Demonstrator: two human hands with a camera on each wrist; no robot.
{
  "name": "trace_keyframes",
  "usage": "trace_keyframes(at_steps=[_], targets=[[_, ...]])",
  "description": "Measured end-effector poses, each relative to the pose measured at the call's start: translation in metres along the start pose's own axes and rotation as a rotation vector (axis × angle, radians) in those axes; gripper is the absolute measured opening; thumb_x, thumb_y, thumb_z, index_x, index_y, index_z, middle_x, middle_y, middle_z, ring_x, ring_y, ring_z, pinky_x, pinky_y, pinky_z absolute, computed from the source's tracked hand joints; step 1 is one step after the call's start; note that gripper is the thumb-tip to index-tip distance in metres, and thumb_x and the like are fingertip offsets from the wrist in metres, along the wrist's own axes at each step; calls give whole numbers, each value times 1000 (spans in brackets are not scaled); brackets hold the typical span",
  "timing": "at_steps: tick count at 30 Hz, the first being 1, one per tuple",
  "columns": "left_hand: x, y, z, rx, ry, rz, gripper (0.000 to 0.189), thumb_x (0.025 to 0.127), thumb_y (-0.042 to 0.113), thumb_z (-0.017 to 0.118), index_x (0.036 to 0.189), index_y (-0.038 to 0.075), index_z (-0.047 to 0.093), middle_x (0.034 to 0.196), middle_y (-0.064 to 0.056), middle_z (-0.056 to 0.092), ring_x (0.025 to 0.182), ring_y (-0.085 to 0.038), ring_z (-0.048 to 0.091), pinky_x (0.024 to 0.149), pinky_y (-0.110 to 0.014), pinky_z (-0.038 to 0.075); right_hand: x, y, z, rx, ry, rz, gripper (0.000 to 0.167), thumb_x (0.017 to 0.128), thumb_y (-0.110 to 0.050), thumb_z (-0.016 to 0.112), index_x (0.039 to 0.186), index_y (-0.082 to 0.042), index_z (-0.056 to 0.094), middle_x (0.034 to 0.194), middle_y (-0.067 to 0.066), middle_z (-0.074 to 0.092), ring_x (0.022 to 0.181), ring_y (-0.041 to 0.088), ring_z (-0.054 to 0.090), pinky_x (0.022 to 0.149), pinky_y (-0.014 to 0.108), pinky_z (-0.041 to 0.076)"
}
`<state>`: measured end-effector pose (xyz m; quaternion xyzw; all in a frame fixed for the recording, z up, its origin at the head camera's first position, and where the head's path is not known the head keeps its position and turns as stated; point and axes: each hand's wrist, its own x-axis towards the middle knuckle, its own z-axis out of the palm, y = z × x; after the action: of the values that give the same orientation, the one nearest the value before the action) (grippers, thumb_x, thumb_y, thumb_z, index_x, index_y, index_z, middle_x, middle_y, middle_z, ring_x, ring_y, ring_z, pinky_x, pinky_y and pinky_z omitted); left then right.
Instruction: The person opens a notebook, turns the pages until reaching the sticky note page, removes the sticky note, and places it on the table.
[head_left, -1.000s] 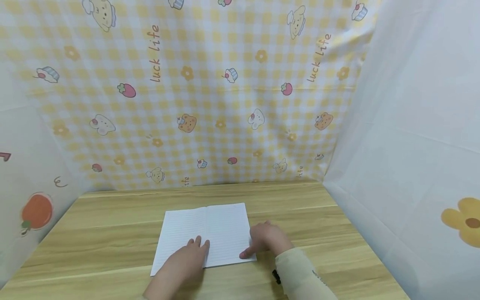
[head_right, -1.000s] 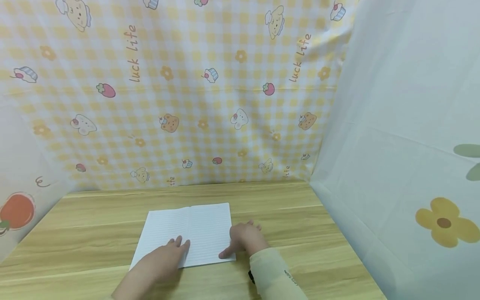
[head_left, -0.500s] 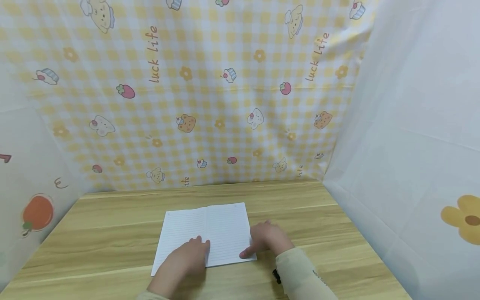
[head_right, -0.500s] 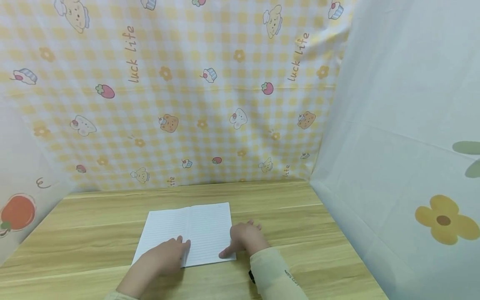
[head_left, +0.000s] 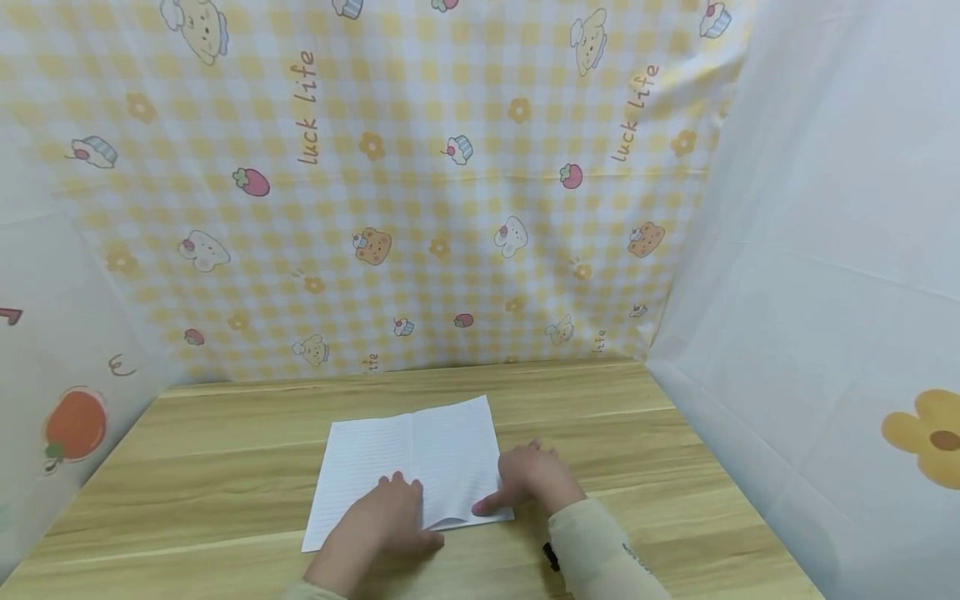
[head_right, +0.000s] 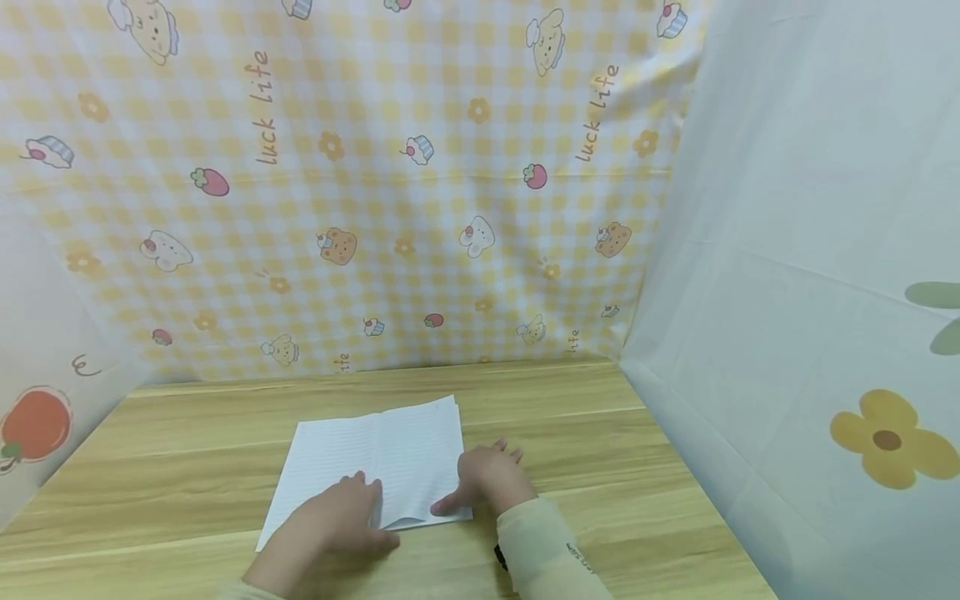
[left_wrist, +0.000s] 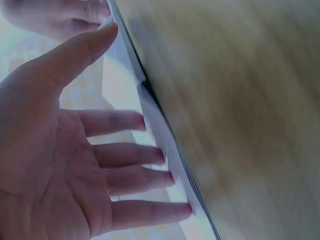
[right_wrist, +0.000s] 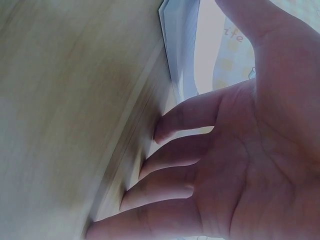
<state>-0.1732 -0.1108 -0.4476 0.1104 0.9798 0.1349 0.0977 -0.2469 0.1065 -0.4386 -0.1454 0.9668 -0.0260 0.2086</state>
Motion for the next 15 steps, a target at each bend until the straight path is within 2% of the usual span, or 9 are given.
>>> trace_keyframes(at_steps=[5, 15], targets=[[2, 7, 4, 3, 39, -24, 60, 80, 45, 89, 102, -6, 65, 99, -26, 63, 100, -48, 63, 86, -64, 59, 1, 0, 1, 6, 4, -3, 80, 82, -71, 79, 119, 0, 75, 145, 25, 66, 152, 59, 39, 122, 78, 33], [6, 13, 0, 3, 35, -40, 59, 84, 46, 87, 98, -6, 64, 94, -26, 64, 96, -49, 65, 89, -65, 58, 2, 2, 2, 20, 9, -1, 78, 82, -71, 79, 115, -1, 76, 145, 25, 66, 153, 59, 37, 123, 76, 32]])
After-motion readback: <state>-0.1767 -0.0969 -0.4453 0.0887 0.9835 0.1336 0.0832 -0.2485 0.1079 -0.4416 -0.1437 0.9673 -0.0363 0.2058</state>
